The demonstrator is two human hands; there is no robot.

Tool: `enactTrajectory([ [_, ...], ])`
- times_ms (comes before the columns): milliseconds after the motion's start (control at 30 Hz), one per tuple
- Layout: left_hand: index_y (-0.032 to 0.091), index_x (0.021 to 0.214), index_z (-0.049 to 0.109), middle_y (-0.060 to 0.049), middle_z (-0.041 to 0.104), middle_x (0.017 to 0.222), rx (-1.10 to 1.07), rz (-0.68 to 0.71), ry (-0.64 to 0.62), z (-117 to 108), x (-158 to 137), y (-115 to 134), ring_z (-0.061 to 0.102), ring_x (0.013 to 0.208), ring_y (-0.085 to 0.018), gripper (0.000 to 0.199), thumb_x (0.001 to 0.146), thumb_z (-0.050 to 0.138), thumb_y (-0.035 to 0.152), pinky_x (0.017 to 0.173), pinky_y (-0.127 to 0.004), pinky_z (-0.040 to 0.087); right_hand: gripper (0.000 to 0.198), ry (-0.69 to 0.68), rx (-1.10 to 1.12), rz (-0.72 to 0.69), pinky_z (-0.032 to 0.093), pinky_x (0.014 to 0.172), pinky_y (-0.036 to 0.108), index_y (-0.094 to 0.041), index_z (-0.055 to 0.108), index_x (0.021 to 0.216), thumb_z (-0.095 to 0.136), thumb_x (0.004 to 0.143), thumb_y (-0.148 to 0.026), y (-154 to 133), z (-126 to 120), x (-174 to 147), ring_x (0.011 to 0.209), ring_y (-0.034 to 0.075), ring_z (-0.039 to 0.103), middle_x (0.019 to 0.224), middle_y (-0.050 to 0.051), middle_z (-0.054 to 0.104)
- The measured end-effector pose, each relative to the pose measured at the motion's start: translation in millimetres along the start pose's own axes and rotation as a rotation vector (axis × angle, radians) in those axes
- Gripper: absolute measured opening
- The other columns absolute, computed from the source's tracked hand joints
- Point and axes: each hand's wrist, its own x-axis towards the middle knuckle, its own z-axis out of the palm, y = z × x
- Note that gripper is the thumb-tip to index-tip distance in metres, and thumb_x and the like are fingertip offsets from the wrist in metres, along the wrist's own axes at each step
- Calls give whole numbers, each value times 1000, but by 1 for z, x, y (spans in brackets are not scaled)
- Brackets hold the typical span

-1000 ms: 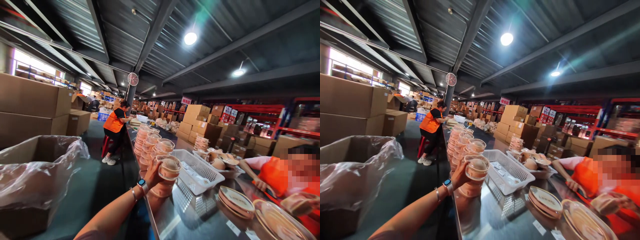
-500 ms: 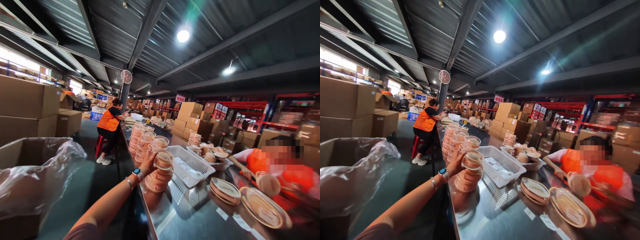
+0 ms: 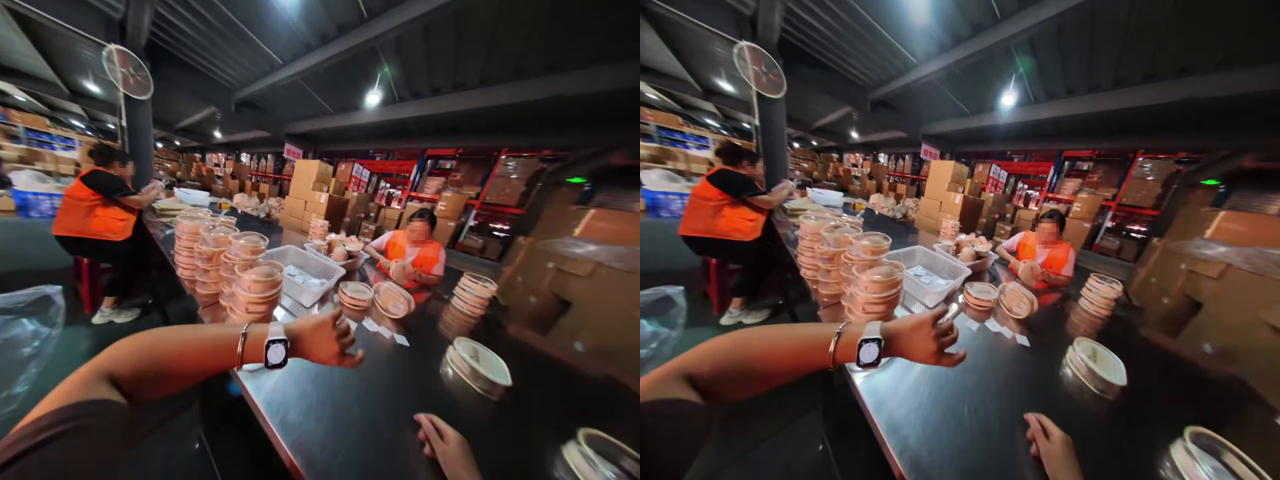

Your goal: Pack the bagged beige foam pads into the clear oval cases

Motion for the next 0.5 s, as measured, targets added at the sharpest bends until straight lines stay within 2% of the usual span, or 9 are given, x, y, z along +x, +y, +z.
enactTrajectory([
  [33, 23, 127, 54, -10, 69, 90, -13, 57, 43, -4, 9, 7, 60, 77, -23, 39, 94, 38, 12, 69, -39, 43, 54, 5, 3, -2, 47, 53, 32, -19, 69, 81, 47, 66, -66, -6, 1, -3, 50, 18, 59, 61, 2, 63],
  [100, 21, 124, 57, -11, 69, 87, -75, 78, 62, -12, 23, 17, 60, 74, -23, 38, 93, 40, 11, 64, -38, 40, 53, -4, -15, -21, 46, 52, 30, -18, 68, 80, 47, 68, -64, -16, 2, -9, 50, 17, 58, 60, 2, 62],
  [300, 23, 123, 61, -14, 69, 89, -352, -35, -47, -22, 36, 26, 56, 75, -26, 42, 90, 40, 8, 67, -40, 37, 50, -15, -121, -126, 47, 53, 31, -17, 68, 80, 39, 77, -58, -27, 6, -12, 51, 19, 60, 63, 4, 64],
  [400, 24, 122, 63, -14, 67, 85, -519, -98, -36, -14, 38, 34, 56, 73, -25, 42, 87, 46, 7, 69, -40, 38, 52, 42, -280, -188, 53, 73, 35, -14, 70, 91, 32, 83, -49, -28, 5, -11, 75, 24, 68, 81, 12, 71],
  [467, 25, 115, 67, -11, 66, 81, -832, -222, 37, -2, 42, 46, 56, 73, -24, 39, 83, 55, 8, 73, -39, 39, 49, 85, -375, -197, 50, 89, 36, -12, 71, 96, 31, 86, -39, -28, 3, -13, 95, 25, 67, 98, 15, 72],
  [500, 24, 110, 70, -10, 65, 79, -1110, -330, 79, 7, 46, 52, 57, 73, -23, 36, 79, 60, 9, 76, -38, 40, 46, 107, -407, -178, 48, 94, 36, -11, 71, 99, 32, 86, -34, -28, 2, -14, 101, 25, 65, 105, 16, 70],
])
